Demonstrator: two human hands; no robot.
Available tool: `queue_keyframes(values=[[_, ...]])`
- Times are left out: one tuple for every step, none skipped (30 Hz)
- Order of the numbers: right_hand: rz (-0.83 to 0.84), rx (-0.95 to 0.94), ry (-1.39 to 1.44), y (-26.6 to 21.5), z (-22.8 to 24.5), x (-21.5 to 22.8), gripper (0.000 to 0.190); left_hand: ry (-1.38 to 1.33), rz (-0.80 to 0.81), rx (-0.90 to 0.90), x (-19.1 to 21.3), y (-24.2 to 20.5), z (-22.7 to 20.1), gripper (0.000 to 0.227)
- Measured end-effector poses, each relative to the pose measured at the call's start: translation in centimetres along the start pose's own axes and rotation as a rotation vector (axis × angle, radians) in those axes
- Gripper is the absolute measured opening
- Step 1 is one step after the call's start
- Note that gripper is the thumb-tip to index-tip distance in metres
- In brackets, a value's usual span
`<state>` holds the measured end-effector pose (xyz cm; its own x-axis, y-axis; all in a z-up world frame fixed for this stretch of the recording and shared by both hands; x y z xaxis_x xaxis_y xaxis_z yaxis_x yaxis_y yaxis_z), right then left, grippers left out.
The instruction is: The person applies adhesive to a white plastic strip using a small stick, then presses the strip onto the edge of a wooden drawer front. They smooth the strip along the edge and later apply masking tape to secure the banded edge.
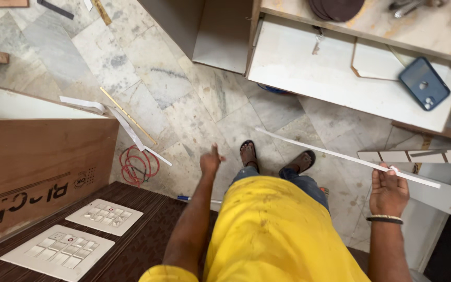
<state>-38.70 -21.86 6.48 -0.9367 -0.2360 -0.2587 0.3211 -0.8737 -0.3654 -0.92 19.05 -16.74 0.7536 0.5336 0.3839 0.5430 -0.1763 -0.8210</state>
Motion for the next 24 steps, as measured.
queue_keyframes(values=[[0.020, -0.009, 0.007, 0.6, 0.2, -0.6, 0.016, -0.107, -0.004, -0.007, -0.7, -0.5, 0.8, 0.066], [0.040, -0.030, 0.008, 1.0, 0.7, -0.9, 0.016, -0.215, -0.009, -0.001, -2.0, -1.5, 1.4, 0.056], [0.060, -0.051, 0.010, 1.4, 1.0, -1.1, 0.016, -0.377, 0.078, -0.070, -3.9, -2.0, 0.7, 0.049], [0.079, -0.065, 0.021, 1.9, 1.3, -1.4, 0.015, -0.540, 0.159, -0.148, -5.5, -2.1, -0.7, 0.047], [0.098, -0.079, 0.031, 2.2, 1.8, -1.4, 0.015, -0.725, 0.272, -0.169, -7.2, -2.2, -2.2, 0.051], [0.112, -0.095, 0.040, 2.4, 2.0, -1.3, 0.016, -0.910, 0.388, -0.187, -8.9, -2.3, -4.2, 0.059], [0.099, -0.111, 0.040, 3.0, 1.9, -1.2, 0.018, -0.949, 0.432, -0.177, -9.4, -2.2, -6.3, 0.067], [0.090, -0.130, 0.033, 3.8, 2.0, -0.8, 0.020, -0.997, 0.472, -0.162, -10.0, -2.3, -8.6, 0.076], [0.081, -0.150, 0.025, 4.5, 2.1, -0.1, 0.024, -1.143, 0.500, -0.161, -10.2, -2.0, -11.1, 0.079], [0.084, -0.164, 0.018, 5.1, 2.2, 0.6, 0.024, -1.282, 0.526, -0.163, -10.0, -1.7, -13.6, 0.082], [0.087, -0.179, 0.012, 6.0, 2.5, 1.4, 0.024, -1.268, 0.475, -0.170, -10.1, -2.0, -15.4, 0.083], [0.091, -0.183, 0.017, 6.9, 2.2, 1.9, 0.024, -1.243, 0.430, -0.190, -9.6, -1.9, -17.3, 0.084], [0.068, -0.193, 0.033, 7.4, 1.8, 2.8, 0.025, -1.221, 0.403, -0.217, -9.1, -1.8, -18.7, 0.081], [0.058, -0.203, 0.040, 8.6, 1.9, 3.5, 0.026, -1.211, 0.369, -0.248, -9.0, -1.7, -20.1, 0.078], [0.047, -0.214, 0.047, 9.9, 1.8, 4.2, 0.027, -1.201, 0.335, -0.278, -9.0, -1.4, -21.2, 0.075], [0.045, -0.222, 0.076, 10.6, 1.6, 4.9, 0.027, -1.206, 0.334, -0.309, -9.1, -1.4, -22.0, 0.071], [0.042, -0.230, 0.105, 11.3, 1.5, 5.3, 0.027, -1.209, 0.332, -0.340, -9.2, -1.4, -22.7, 0.066], [0.033, -0.235, 0.143, 11.8, 1.0, 5.7, 0.027, -1.202, 0.334, -0.374, -9.0, -1.3, -23.5, 0.062], [0.038, -0.241, 0.166, 12.6, 0.5, 5.7, 0.026, -1.206, 0.317, -0.410, -8.7, -1.2, -24.3, 0.058], [0.037, -0.251, 0.181, 13.0, 0.4, 5.8, 0.025, -1.212, 0.301, -0.436, -8.6, -1.5, -24.6, 0.055], [0.035, -0.262, 0.196, 12.9, 0.5, 6.1, 0.024, -1.218, 0.285, -0.461, -8.6, -2.2, -24.6, 0.051], [0.026, -0.277, 0.225, 12.8, 0.5, 6.2, 0.025, -1.214, 0.269, -0.438, -8.6, -2.6, -24.7, 0.050], [0.017, -0.292, 0.255, 12.5, 0.7, 6.3, 0.026, -1.211, 0.253, -0.415, -8.6, -3.3, -24.4, 0.049], [0.027, -0.295, 0.296, 13.6, 0.6, 5.4, 0.027, -1.207, 0.232, -0.420, -8.0, -3.1, -25.3, 0.048]])
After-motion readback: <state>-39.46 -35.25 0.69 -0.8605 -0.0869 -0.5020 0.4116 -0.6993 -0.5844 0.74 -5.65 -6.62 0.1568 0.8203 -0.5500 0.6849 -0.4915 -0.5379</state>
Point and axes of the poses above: each hand's wrist, its own y-axis towards the middle knuckle, its own x-axis out of the back of the hand, z = x × y, the point moved 4 cm from there along y, towards the middle knuckle, and after that the axes turned 9 degrees about z, right-handed, at the moved point
